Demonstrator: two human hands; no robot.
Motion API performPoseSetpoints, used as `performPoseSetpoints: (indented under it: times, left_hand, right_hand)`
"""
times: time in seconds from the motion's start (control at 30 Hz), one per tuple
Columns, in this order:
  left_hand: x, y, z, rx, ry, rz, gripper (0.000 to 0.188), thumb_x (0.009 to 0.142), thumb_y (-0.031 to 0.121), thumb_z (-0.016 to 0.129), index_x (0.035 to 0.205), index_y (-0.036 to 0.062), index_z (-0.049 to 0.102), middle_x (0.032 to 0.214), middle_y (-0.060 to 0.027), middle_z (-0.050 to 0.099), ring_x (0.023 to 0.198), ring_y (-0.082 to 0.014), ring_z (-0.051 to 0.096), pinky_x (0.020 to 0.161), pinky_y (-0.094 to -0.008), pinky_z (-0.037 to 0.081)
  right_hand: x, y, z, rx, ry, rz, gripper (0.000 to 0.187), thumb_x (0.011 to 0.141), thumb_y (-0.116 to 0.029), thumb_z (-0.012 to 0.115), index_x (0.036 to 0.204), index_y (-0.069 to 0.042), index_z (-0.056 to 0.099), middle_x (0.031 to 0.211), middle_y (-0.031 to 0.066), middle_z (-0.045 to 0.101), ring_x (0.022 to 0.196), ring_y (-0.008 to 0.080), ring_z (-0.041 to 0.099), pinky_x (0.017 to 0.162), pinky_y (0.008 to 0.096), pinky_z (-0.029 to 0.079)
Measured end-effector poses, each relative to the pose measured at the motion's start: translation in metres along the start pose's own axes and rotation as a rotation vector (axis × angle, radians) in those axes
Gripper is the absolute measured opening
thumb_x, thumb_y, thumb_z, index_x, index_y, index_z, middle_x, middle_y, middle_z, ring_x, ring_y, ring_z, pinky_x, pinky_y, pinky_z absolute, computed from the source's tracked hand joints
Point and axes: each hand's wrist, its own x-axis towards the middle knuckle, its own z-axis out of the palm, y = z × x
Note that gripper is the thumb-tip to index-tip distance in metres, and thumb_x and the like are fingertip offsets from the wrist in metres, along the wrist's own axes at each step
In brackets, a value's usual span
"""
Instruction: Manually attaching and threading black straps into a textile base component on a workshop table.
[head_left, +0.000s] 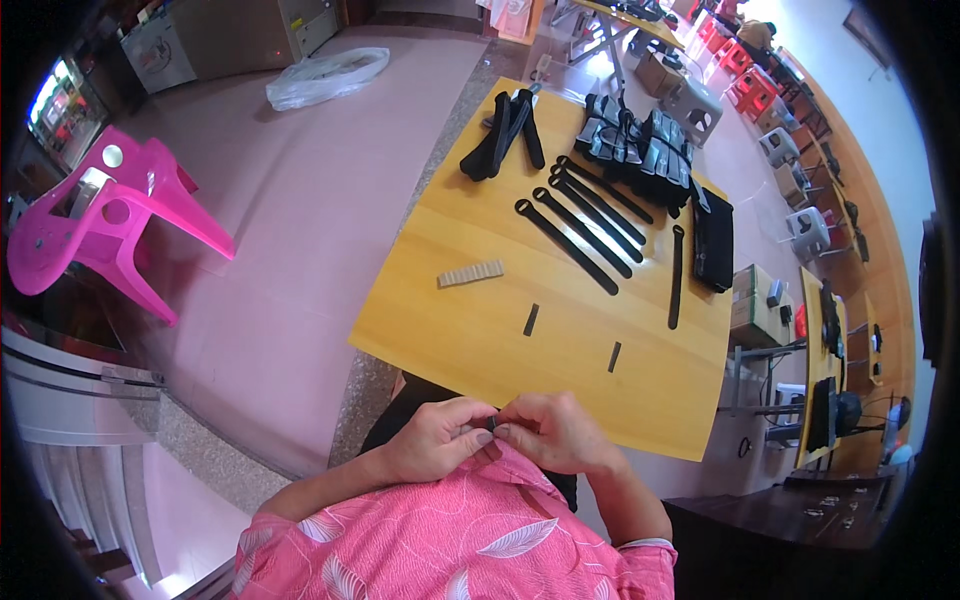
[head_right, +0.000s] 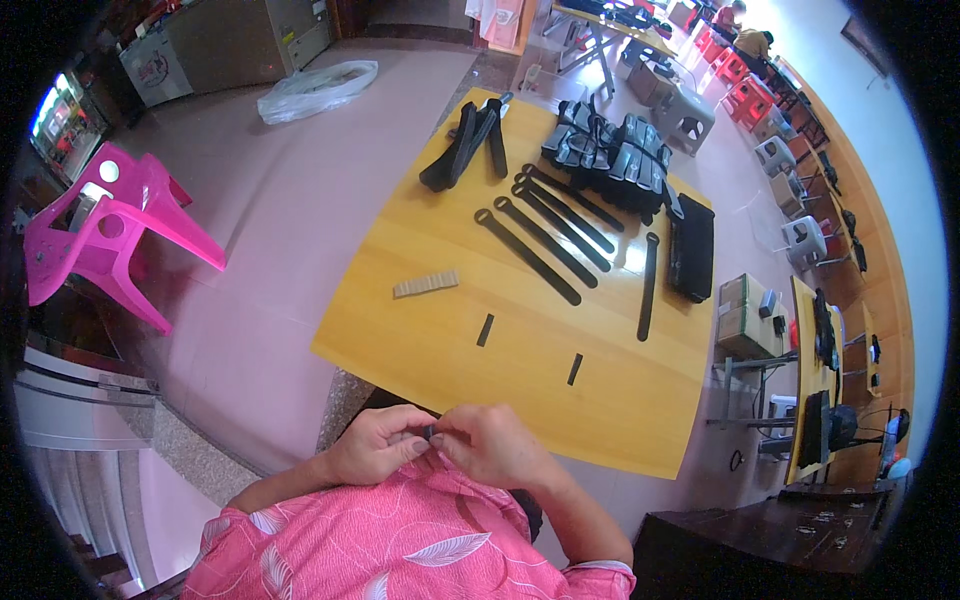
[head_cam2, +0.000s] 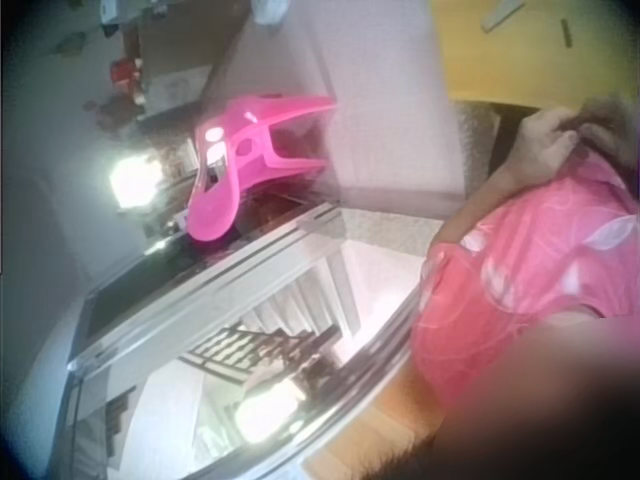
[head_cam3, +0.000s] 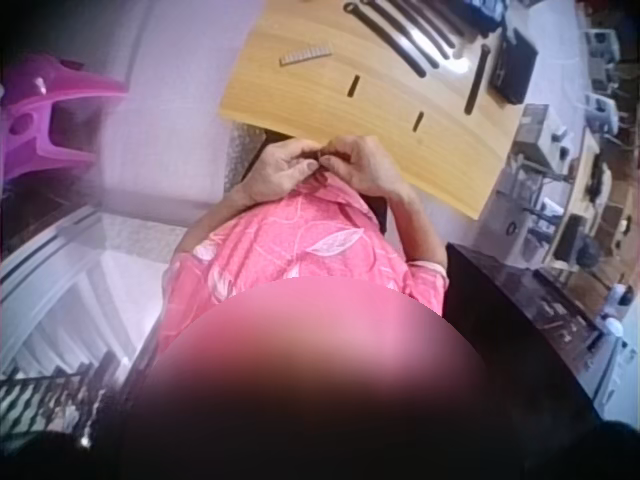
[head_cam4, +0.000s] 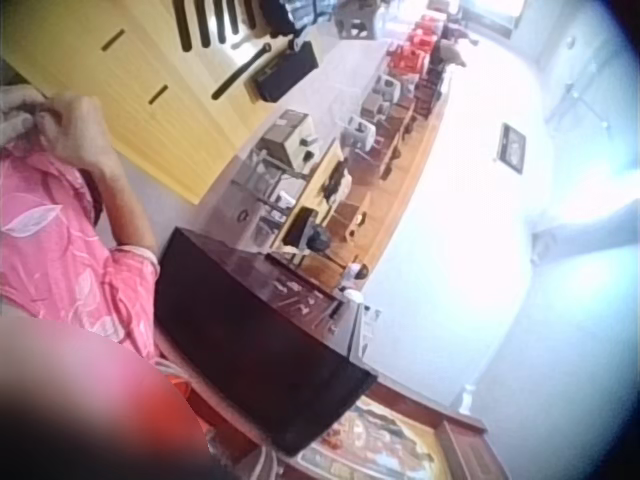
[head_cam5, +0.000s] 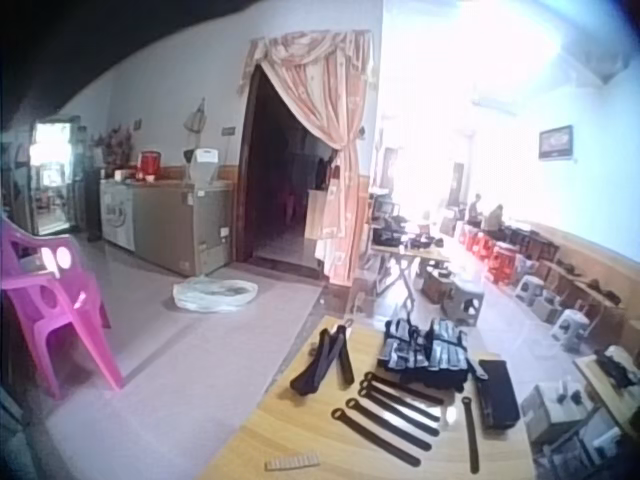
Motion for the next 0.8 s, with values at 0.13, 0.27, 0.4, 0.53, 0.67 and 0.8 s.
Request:
performPoseSetpoints:
  times: [0.13,0.27,0.4,0.53,0.67,0.8]
  left_hand:
    - [0.001,-0.009,0.001,0.074,0.034,0.04,0.02,0.091,0.0,0.059,0.11,-0.0056,0.058,0.096,-0.013,0.063,0.087,-0.0158,0.066,0.074,-0.0278,0.053]
    - [0.005,-0.006,0.005,0.288,0.105,0.151,0.023,0.085,-0.002,0.061,0.107,-0.0039,0.061,0.092,-0.0169,0.064,0.083,-0.0258,0.067,0.073,-0.0318,0.052]
    - [0.007,0.003,0.009,0.33,0.138,0.176,0.025,0.082,-0.002,0.062,0.106,-0.0028,0.061,0.091,-0.0194,0.064,0.083,-0.0317,0.066,0.073,-0.0338,0.052]
    - [0.009,0.008,0.007,0.129,0.102,-0.043,0.019,0.089,0.002,0.058,0.106,-0.0049,0.061,0.093,-0.0135,0.066,0.082,-0.0209,0.067,0.072,-0.0297,0.053]
    - [0.01,0.006,-0.003,-0.271,0.012,-0.379,0.021,0.094,0.005,0.054,0.111,-0.0067,0.058,0.096,-0.0087,0.065,0.081,-0.0123,0.065,0.072,-0.0256,0.055]
    - [0.007,0.006,-0.003,-0.244,0.009,-0.359,0.023,0.093,0.002,0.053,0.113,-0.0076,0.057,0.096,-0.0103,0.065,0.079,-0.0131,0.065,0.071,-0.0257,0.055]
  right_hand:
    - [0.001,-0.005,-0.002,-0.054,-0.03,0.023,0.017,0.079,-0.013,0.064,0.09,-0.001,0.069,0.082,0.0219,0.066,0.077,0.038,0.066,0.07,0.0412,0.053]
    - [0.004,-0.006,0.004,-0.174,0.008,0.053,0.017,0.076,-0.013,0.061,0.086,-0.002,0.069,0.079,0.0224,0.065,0.074,0.0404,0.065,0.068,0.0436,0.053]
    - [0.005,-0.013,0.005,-0.227,0.032,0.021,0.016,0.074,-0.014,0.06,0.082,-0.002,0.068,0.076,0.0228,0.064,0.071,0.0412,0.064,0.066,0.0458,0.052]
    - [0.007,-0.01,0.004,-0.276,0.041,-0.058,0.014,0.071,-0.01,0.061,0.079,-0.001,0.068,0.072,0.0226,0.064,0.067,0.0391,0.064,0.061,0.0421,0.052]
    - [0.007,0.002,0.015,-0.076,0.086,-0.036,0.013,0.071,-0.009,0.06,0.076,0.001,0.066,0.069,0.0233,0.063,0.062,0.0359,0.065,0.06,0.0416,0.052]
    - [0.009,0.01,0.026,0.132,0.064,0.056,0.012,0.07,-0.007,0.059,0.074,0.002,0.065,0.064,0.0215,0.061,0.057,0.0281,0.064,0.057,0.0385,0.051]
